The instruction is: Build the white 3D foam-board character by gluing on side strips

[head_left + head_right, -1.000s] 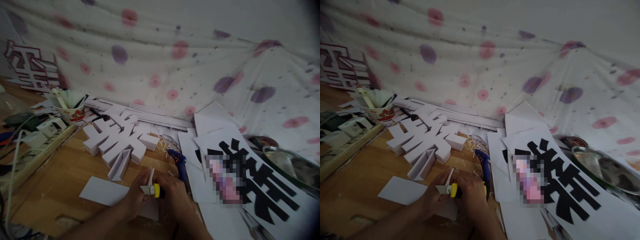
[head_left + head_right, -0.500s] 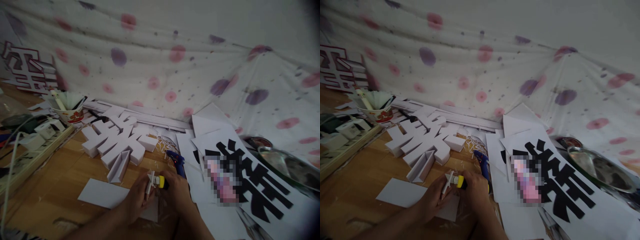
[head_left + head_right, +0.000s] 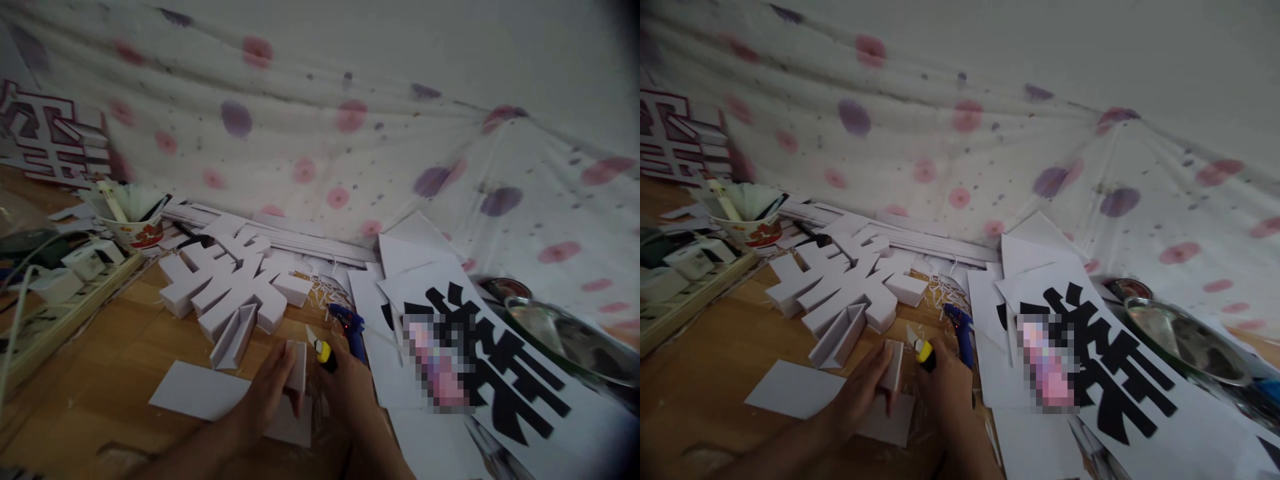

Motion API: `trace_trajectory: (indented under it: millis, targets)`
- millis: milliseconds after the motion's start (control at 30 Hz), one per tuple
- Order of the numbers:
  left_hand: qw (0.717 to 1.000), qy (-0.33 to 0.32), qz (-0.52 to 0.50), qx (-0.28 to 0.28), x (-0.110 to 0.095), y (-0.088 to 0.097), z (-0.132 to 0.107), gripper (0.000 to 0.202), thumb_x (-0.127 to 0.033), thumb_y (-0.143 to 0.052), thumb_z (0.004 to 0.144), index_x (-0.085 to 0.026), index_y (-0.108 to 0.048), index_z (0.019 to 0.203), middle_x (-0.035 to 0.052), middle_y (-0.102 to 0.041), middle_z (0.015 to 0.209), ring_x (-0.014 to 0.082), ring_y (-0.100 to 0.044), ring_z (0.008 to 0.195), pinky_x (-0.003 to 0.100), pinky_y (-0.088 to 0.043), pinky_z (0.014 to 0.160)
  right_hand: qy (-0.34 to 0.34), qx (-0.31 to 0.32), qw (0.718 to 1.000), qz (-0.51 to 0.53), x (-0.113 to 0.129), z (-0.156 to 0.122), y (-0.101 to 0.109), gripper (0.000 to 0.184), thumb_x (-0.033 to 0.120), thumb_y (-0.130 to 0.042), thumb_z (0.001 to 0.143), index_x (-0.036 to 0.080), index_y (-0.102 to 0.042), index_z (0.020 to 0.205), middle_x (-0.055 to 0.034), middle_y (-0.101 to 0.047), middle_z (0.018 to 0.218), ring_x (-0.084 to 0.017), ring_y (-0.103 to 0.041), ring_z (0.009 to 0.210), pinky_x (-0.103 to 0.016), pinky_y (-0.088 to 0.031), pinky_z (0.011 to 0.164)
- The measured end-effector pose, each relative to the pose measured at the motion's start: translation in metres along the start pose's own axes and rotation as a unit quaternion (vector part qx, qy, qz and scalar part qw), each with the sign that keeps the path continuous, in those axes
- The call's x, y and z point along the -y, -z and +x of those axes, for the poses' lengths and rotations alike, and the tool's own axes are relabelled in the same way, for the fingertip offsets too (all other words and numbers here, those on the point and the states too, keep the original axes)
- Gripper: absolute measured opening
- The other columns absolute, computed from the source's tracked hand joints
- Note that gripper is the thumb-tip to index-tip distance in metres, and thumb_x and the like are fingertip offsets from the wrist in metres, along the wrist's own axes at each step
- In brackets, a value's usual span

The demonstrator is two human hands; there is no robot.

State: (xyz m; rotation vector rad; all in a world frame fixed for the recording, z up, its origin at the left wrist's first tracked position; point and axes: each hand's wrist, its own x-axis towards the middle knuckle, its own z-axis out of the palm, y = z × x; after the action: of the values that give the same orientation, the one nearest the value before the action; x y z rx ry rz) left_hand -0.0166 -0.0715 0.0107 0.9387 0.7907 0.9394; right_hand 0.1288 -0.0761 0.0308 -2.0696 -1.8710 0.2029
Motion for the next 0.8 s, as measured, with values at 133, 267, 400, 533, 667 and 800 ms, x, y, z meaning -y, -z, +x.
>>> trace_trajectory:
  millis: [133,267,400,533,667,800]
  targets:
    - [0.999,-0.012,-0.001,-0.052,-0.003,0.004,0.006,0.045,-0.061,-0.058,0.07,-0.019,-0.05,0.086,-0.0012,-0.061,0.059,0.0145,-0.057,0.047,0.026,-0.046,0.047,-0.01,-0.009,1.0,0.024,-0.003,0.003,-0.011,0.034,0.034,-0.046,0.084,0.017,-0.051,0.113,-0.0119,-0.067,0.102,-0.025,-0.067,0.082,-0.033,-0.048,0.062]
    - [0.999,-0.021,0.004,-0.047,-0.006,0.003,0.006,0.038,-0.055,-0.06,0.072,-0.021,-0.051,0.084,0.0002,-0.063,0.067,0.0155,-0.059,0.052,0.026,-0.046,0.05,0.03,0.015,0.999,0.024,-0.013,0.006,-0.026,0.046,0.027,-0.048,0.082,0.011,-0.043,0.124,-0.0187,-0.058,0.119,-0.028,-0.059,0.105,-0.036,-0.049,0.076]
    - [0.998,-0.043,0.015,-0.038,-0.01,0.002,0.005,0.034,-0.052,-0.055,0.077,-0.021,-0.054,0.09,0.0015,-0.064,0.07,0.0179,-0.06,0.06,0.028,-0.047,0.055,-0.001,0.03,0.999,0.012,-0.014,0.008,-0.034,0.047,0.025,-0.048,0.082,0.002,-0.044,0.123,-0.0245,-0.053,0.121,-0.03,-0.055,0.11,-0.04,-0.047,0.085]
    - [0.993,-0.067,0.08,-0.063,-0.009,0.005,0.004,0.029,-0.047,-0.053,0.079,-0.021,-0.054,0.091,0.0004,-0.061,0.066,0.017,-0.056,0.057,0.027,-0.044,0.054,0.032,-0.048,0.998,0.023,-0.012,0.006,-0.031,0.037,0.021,-0.052,0.078,0.009,-0.053,0.114,-0.0197,-0.057,0.11,-0.031,-0.054,0.106,-0.046,-0.043,0.089]
    - [0.963,-0.155,0.21,-0.058,-0.005,0.013,-0.001,0.019,-0.038,-0.048,0.085,-0.021,-0.055,0.087,-0.0004,-0.057,0.065,0.0139,-0.051,0.056,0.024,-0.039,0.054,0.113,-0.104,0.972,0.18,-0.004,-0.002,-0.012,0.028,0.025,-0.043,0.087,0.017,-0.053,0.112,-0.0127,-0.057,0.111,-0.023,-0.055,0.103,-0.039,-0.045,0.089]
    - [0.883,-0.228,0.41,-0.008,-0.021,0.023,-0.014,0.016,-0.029,-0.044,0.085,-0.02,-0.056,0.089,-0.0036,-0.051,0.057,0.0119,-0.046,0.049,0.024,-0.033,0.05,0.199,-0.035,0.936,0.289,0.016,-0.006,0.01,0.024,0.027,-0.047,0.087,0.022,-0.053,0.11,-0.0051,-0.063,0.099,-0.017,-0.06,0.088,-0.028,-0.048,0.076]
